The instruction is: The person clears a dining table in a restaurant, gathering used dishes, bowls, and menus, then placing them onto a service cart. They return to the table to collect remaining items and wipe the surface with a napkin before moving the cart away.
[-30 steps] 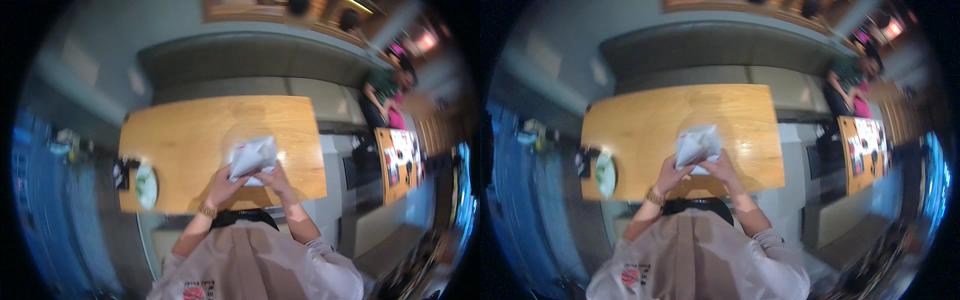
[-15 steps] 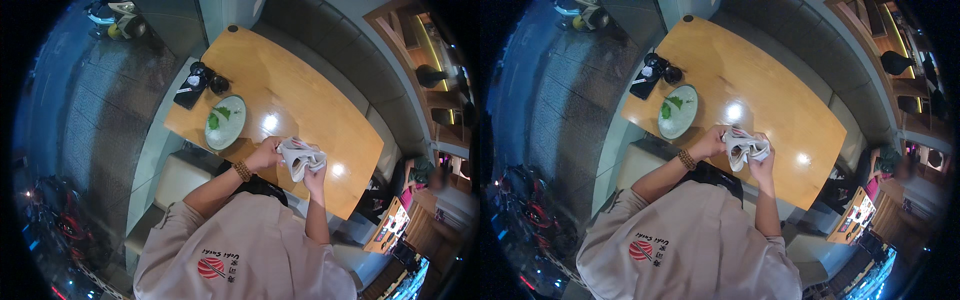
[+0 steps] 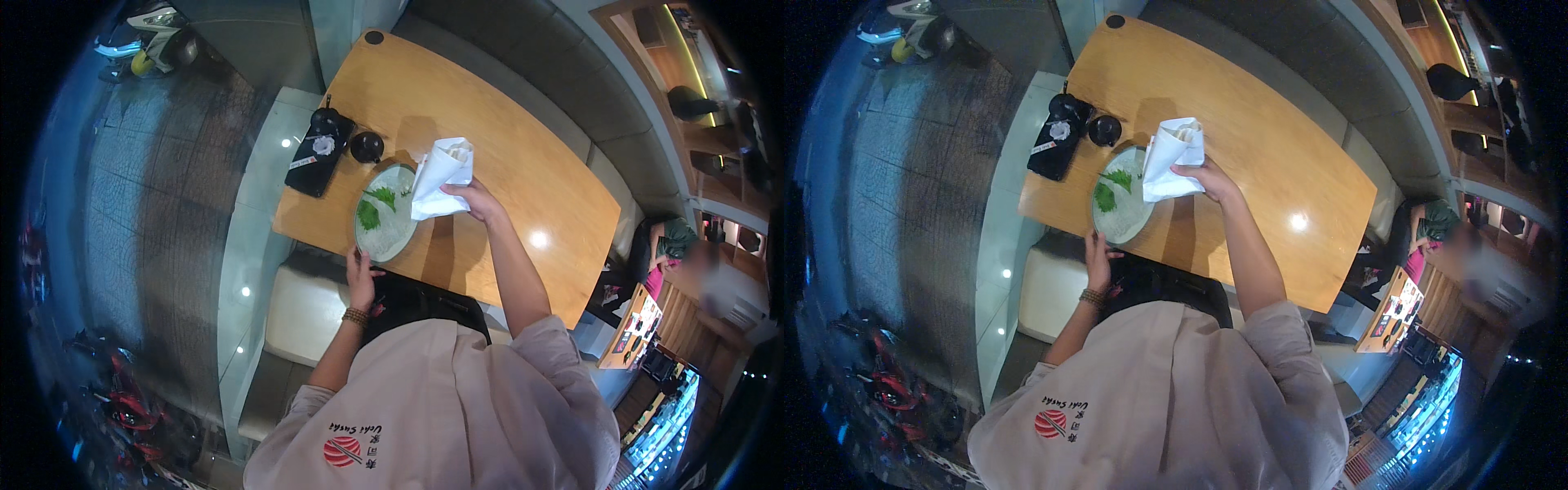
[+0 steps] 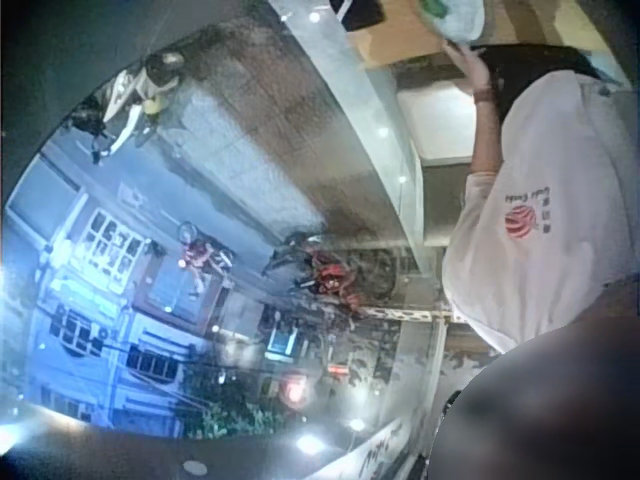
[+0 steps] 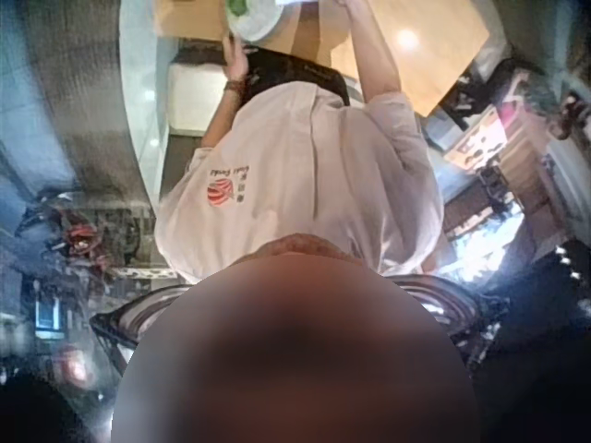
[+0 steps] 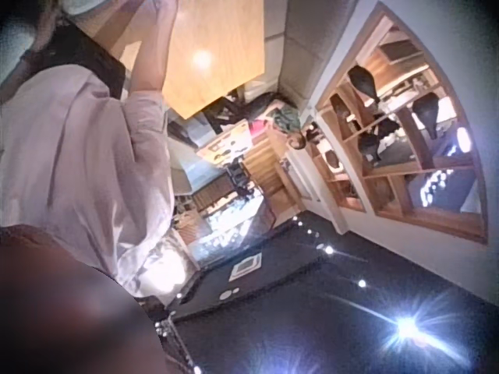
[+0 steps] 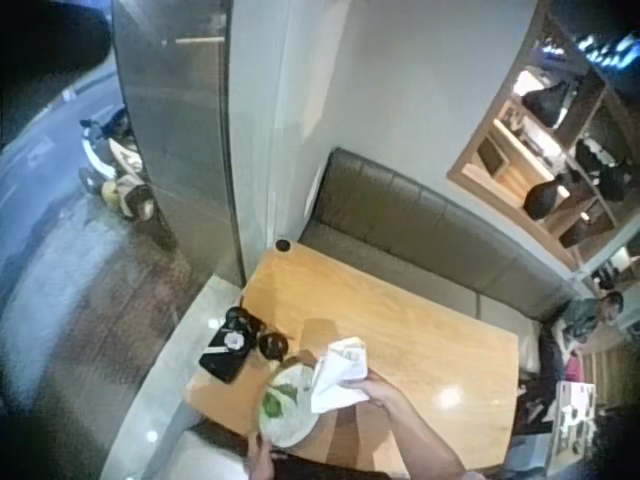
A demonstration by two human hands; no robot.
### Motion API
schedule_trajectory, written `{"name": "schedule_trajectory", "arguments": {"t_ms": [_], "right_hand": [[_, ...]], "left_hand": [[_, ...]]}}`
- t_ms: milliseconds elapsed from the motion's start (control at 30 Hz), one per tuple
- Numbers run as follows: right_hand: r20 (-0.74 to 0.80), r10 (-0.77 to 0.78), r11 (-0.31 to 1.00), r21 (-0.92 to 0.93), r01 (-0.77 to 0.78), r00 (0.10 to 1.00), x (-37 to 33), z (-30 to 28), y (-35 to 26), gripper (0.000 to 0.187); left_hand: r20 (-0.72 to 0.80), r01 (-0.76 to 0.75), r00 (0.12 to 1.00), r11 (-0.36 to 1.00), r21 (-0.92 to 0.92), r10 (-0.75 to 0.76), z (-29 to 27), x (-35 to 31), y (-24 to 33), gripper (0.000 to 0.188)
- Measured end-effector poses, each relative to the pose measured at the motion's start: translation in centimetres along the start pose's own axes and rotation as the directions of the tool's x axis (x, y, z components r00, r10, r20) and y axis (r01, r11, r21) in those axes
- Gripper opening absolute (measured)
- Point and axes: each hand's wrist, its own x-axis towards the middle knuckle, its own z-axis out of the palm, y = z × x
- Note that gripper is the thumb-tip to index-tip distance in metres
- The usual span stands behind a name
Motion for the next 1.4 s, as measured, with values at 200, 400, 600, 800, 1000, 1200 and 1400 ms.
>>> {"name": "schedule_trajectory", "arguments": {"t_ms": [200, 400, 600, 800, 1000, 1200, 1400], "right_hand": [[0.19, 0.115, 0.993, -0.018, -0.114, 0.975, 4.7, 1.1, 0.4, 0.075], [0.152, 0.09, 0.992, 0.07, -0.102, 0.984, 4.7, 2.3, 1.7, 0.075], [0.025, 0.023, 0.987, 0.161, -0.026, 0.999, 3.5, 2.3, 4.5, 0.07], [-0.04, -0.001, 0.97, 0.243, 0.011, 0.999, 1.6, 2.9, 4.2, 0.063], [-0.124, -0.048, 0.936, 0.34, 0.088, 0.991, -1.2, 2.7, 4.5, 0.061], [-0.166, -0.076, 0.877, 0.458, 0.145, 0.983, -6.3, 0.9, 4.9, 0.059], [-0.276, -0.11, 0.806, 0.538, 0.248, 0.955, -13.6, -4.0, 6.2, 0.058]], "left_hand": [[-0.084, -0.189, 0.974, 0.957, 0.22, 0.211, 1.9, 1.3, -1.6, 0.045], [-0.133, -0.204, 0.962, 0.951, 0.232, 0.238, 0.9, 1.6, -1.3, 0.04], [-0.12, -0.112, 0.985, 0.989, 0.1, 0.124, -0.5, 1.9, 0.1, 0.041], [-0.108, -0.12, 0.986, 0.99, 0.08, 0.128, -0.4, 1.9, 1.8, 0.044], [-0.045, -0.08, 0.996, 0.996, 0.035, 0.081, -1.1, 2.9, 2.3, 0.054], [0.203, -0.037, 0.976, 0.984, -0.175, 0.072, 0.9, 1.3, 4.7, 0.065], [0.349, -0.006, 0.935, 0.986, -0.166, 0.064, 5.2, 0.1, 6.4, 0.06]]}}
